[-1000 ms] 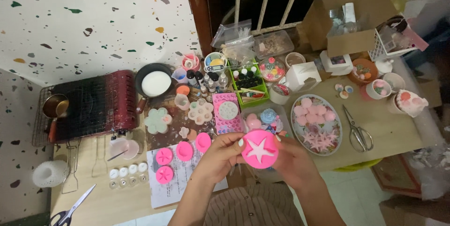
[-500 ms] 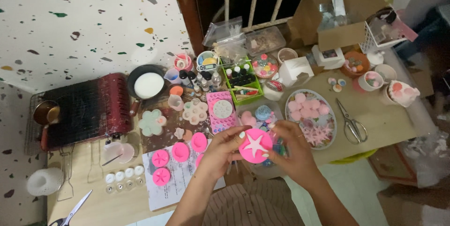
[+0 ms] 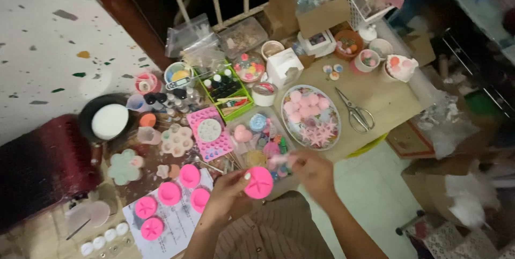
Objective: Assembling and decorating wax pieces for candles using molds, a portable stove, and a paintbrush.
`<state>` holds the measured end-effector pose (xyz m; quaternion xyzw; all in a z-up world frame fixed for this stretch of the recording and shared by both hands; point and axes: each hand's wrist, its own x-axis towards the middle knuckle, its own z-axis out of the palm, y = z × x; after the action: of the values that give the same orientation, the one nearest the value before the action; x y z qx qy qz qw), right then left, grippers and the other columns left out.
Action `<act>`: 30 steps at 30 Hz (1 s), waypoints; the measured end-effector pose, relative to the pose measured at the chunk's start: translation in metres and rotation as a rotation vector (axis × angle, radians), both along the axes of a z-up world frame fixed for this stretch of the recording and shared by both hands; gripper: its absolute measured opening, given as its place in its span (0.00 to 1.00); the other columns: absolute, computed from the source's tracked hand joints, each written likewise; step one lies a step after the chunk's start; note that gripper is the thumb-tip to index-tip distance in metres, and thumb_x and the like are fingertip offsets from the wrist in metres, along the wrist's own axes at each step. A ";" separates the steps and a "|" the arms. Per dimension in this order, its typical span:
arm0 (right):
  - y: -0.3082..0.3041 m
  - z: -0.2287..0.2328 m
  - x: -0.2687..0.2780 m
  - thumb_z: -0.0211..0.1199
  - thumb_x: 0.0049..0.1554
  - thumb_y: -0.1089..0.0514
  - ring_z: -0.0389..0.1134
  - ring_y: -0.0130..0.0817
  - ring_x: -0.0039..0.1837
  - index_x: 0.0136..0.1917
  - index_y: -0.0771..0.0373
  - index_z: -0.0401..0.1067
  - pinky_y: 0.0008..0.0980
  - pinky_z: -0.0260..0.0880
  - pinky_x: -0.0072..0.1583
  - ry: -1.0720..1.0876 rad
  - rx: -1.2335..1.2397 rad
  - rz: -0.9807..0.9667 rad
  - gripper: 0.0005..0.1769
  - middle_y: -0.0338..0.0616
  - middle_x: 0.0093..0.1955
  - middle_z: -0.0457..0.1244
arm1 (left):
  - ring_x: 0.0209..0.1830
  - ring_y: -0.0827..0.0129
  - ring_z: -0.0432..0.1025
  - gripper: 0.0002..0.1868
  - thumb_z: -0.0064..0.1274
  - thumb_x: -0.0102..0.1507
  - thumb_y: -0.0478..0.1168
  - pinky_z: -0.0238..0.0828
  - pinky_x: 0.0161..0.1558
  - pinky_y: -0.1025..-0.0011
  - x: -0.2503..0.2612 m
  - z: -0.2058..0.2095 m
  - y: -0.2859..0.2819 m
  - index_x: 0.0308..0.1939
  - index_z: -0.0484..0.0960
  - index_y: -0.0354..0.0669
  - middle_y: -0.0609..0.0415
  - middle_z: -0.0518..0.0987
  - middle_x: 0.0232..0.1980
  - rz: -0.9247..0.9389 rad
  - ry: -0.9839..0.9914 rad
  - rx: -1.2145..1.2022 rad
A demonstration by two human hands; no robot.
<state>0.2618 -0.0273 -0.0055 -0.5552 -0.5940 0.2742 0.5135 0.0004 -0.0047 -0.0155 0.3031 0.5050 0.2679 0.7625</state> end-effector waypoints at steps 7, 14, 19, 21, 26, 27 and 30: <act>0.047 -0.218 0.157 0.67 0.61 0.59 0.63 0.28 0.41 0.53 0.72 0.80 0.29 0.62 0.42 0.319 -0.339 -0.595 0.13 0.43 0.39 0.66 | 0.46 0.63 0.74 0.29 0.59 0.63 0.50 0.74 0.46 0.65 -0.033 -0.077 -0.018 0.62 0.80 0.33 0.49 0.82 0.50 0.276 0.035 -0.211; 0.088 -0.256 0.168 0.70 0.51 0.51 0.72 0.39 0.41 0.46 0.64 0.82 0.36 0.70 0.46 -0.157 -0.484 -0.596 0.15 0.48 0.39 0.71 | 0.52 0.60 0.76 0.17 0.52 0.66 0.42 0.74 0.56 0.56 -0.084 -0.088 -0.032 0.57 0.76 0.38 0.51 0.80 0.52 0.653 -0.047 -0.259; 0.100 -0.253 0.158 0.68 0.53 0.48 0.73 0.50 0.43 0.45 0.63 0.82 0.43 0.71 0.49 -0.431 -0.470 -0.480 0.16 0.53 0.40 0.71 | 0.52 0.61 0.76 0.16 0.50 0.65 0.36 0.73 0.57 0.56 -0.099 -0.097 -0.047 0.57 0.76 0.40 0.52 0.81 0.52 0.774 -0.098 -0.187; 0.100 -0.246 0.150 0.67 0.54 0.49 0.73 0.51 0.43 0.45 0.64 0.82 0.43 0.71 0.48 -0.393 -0.551 -0.508 0.16 0.54 0.40 0.71 | 0.48 0.57 0.76 0.17 0.52 0.62 0.33 0.76 0.58 0.52 -0.103 -0.110 -0.053 0.57 0.75 0.41 0.52 0.80 0.48 0.831 -0.165 -0.161; 0.095 -0.297 0.177 0.66 0.54 0.54 0.73 0.48 0.43 0.48 0.63 0.83 0.44 0.72 0.48 -0.558 -0.495 -0.468 0.14 0.53 0.41 0.71 | 0.47 0.62 0.76 0.19 0.54 0.63 0.33 0.76 0.59 0.55 -0.091 -0.069 -0.047 0.59 0.75 0.39 0.52 0.81 0.49 0.827 -0.166 -0.105; 0.096 -0.306 0.182 0.65 0.55 0.55 0.73 0.46 0.43 0.49 0.64 0.83 0.43 0.72 0.48 -0.577 -0.463 -0.479 0.14 0.53 0.42 0.72 | 0.49 0.63 0.78 0.21 0.53 0.61 0.33 0.75 0.60 0.59 -0.085 -0.041 -0.039 0.60 0.76 0.40 0.52 0.82 0.49 0.801 -0.110 -0.122; 0.095 -0.287 0.174 0.67 0.57 0.56 0.72 0.46 0.43 0.53 0.64 0.82 0.43 0.72 0.48 -0.477 -0.458 -0.449 0.13 0.54 0.43 0.71 | 0.47 0.65 0.77 0.19 0.55 0.63 0.36 0.74 0.56 0.60 -0.096 -0.044 -0.046 0.59 0.77 0.39 0.54 0.82 0.47 0.835 -0.168 -0.116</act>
<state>0.4361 0.0680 -0.2924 -0.8195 -0.4838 0.1441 0.2714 -0.0954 -0.0503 -0.0594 0.0065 0.5348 0.5486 0.6426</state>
